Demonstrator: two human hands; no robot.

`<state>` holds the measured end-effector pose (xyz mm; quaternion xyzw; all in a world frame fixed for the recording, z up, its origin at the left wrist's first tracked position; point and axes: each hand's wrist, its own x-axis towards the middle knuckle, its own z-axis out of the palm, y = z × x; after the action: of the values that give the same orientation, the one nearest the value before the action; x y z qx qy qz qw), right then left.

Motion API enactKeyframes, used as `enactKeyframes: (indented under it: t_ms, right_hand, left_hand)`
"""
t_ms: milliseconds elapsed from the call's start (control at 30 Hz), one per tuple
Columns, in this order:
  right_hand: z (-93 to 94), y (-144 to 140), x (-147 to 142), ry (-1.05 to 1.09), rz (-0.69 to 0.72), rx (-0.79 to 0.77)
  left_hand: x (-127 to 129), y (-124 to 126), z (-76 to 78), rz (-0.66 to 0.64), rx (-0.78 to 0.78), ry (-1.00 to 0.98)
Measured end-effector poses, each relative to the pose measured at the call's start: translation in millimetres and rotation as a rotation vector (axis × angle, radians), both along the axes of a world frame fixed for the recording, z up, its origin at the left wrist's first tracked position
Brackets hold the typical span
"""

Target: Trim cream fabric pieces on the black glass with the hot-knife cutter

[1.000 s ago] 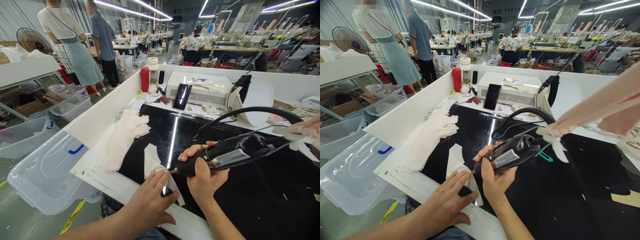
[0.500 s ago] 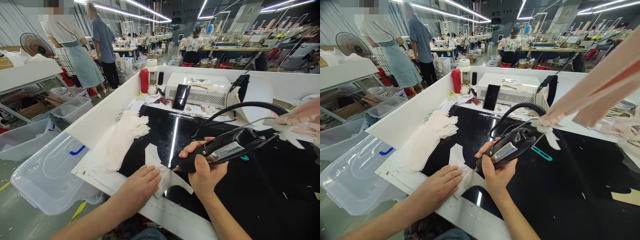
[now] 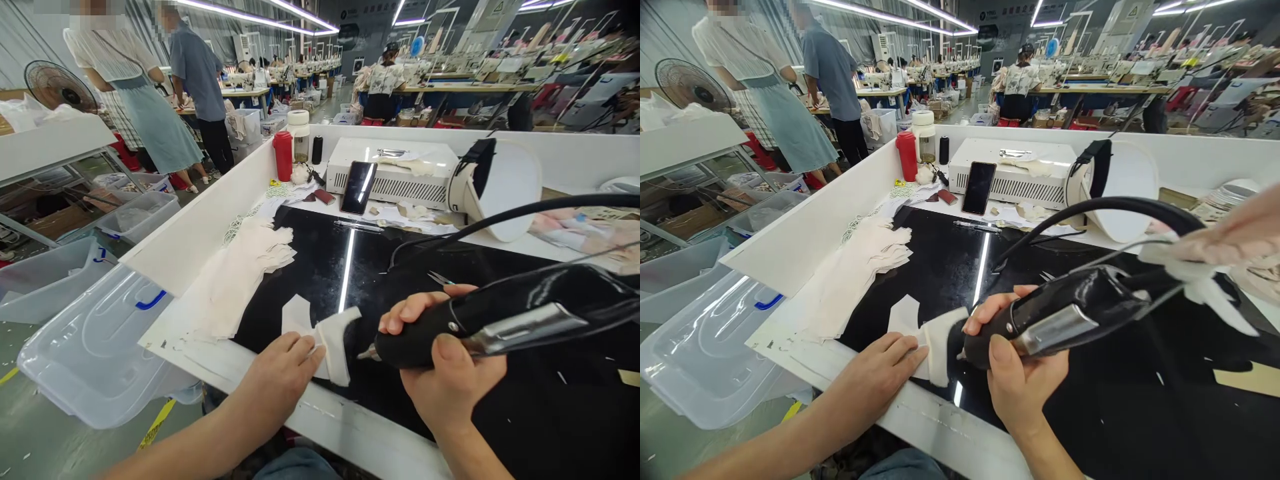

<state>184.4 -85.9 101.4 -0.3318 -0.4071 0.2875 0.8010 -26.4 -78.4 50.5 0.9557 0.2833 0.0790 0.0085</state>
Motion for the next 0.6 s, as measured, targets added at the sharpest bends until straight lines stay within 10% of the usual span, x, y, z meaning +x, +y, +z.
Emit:
enactKeyframes:
  t_ms: [600]
  right_hand:
    - [-15.3, -14, -1, -0.026, 0.029, 0.007]
  left_hand:
    - [15, -10, 11.7, -0.037, 0.114, -0.104]
